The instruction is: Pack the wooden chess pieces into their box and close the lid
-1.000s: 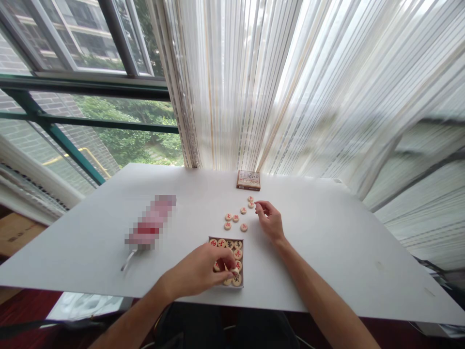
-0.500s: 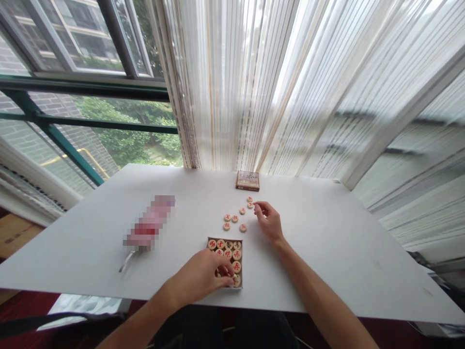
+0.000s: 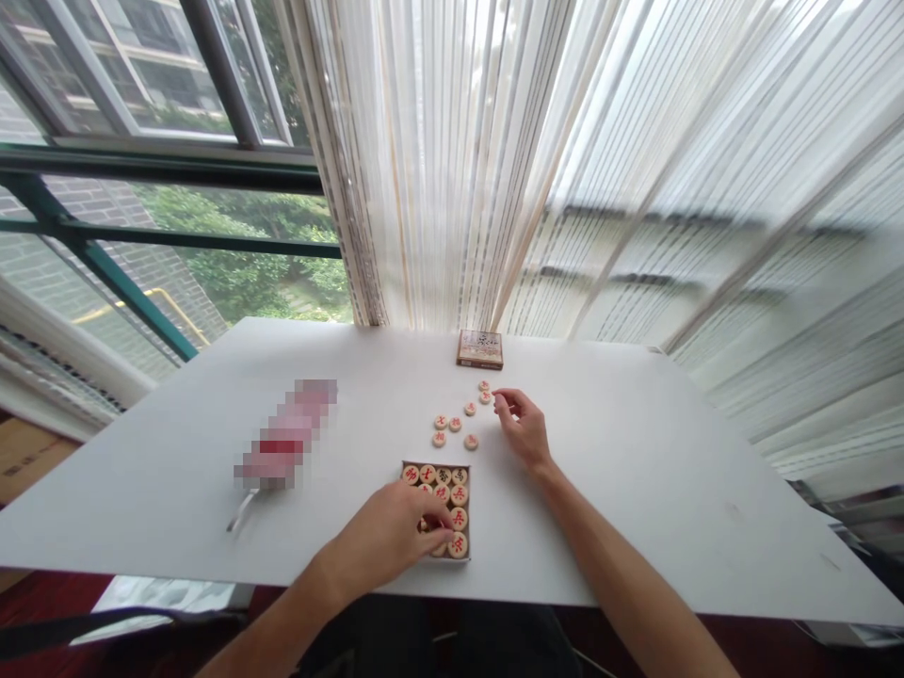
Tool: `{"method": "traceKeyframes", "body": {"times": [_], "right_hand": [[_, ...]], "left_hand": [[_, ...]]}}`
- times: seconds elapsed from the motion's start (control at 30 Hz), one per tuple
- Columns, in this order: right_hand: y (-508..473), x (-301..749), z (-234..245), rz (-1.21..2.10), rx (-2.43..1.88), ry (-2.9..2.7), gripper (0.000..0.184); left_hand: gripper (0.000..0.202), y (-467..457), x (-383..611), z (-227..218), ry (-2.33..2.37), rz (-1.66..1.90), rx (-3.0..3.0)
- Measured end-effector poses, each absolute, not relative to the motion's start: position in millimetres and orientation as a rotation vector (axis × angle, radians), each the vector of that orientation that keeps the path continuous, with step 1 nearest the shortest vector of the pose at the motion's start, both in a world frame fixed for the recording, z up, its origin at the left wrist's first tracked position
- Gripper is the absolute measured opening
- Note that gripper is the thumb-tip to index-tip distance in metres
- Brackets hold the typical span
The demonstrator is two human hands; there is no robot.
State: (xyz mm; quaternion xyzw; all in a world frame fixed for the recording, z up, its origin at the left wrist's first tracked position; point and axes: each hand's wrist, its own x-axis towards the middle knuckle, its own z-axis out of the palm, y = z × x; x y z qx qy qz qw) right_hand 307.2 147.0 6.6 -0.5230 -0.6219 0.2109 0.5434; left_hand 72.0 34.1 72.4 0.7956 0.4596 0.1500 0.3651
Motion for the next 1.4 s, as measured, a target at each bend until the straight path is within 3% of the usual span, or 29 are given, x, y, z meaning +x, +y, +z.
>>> {"method": "traceKeyframes", "body": {"times": [0.17, 0.3, 0.53, 0.9, 1.0, 1.23, 1.4], "right_hand": [[152.9, 315.2, 3.8, 0.421, -1.269, -1.544, 0.027], [157.0, 320.6, -0.8, 0.378, -1.273, -1.676, 0.028], [170.8, 326.2, -9.7, 0.288, -1.293, -1.856, 0.035], [181.4, 328.6, -14.5, 0.127, -1.392, -2.061, 0.065], [180.4, 327.4, -14.2, 0.087, -1.437, -2.032, 0.058], [172.3, 335.9, -6.9, 0.037, -1.515, -1.922, 0.019], [167.6, 340.5, 1.4, 0.071, -1.5, -1.898, 0.012]], "left_hand": [[0.031, 75.3, 76.0, 95.7, 1.293, 0.863, 1.92], [0.04, 143.3, 86.8, 76.5, 1.32, 1.186, 1.671], [0.047, 204.4, 85.7, 23.0, 1.174, 1.047, 1.637], [0.049, 204.3, 72.5, 3.8, 1.129, 1.108, 1.6], [0.048, 202.3, 73.1, 4.2, 1.13, 1.108, 1.597], [0.047, 198.0, 72.1, 6.3, 1.12, 1.1, 1.601], [0.045, 192.6, 71.4, 11.4, 1.104, 1.08, 1.608]]}}
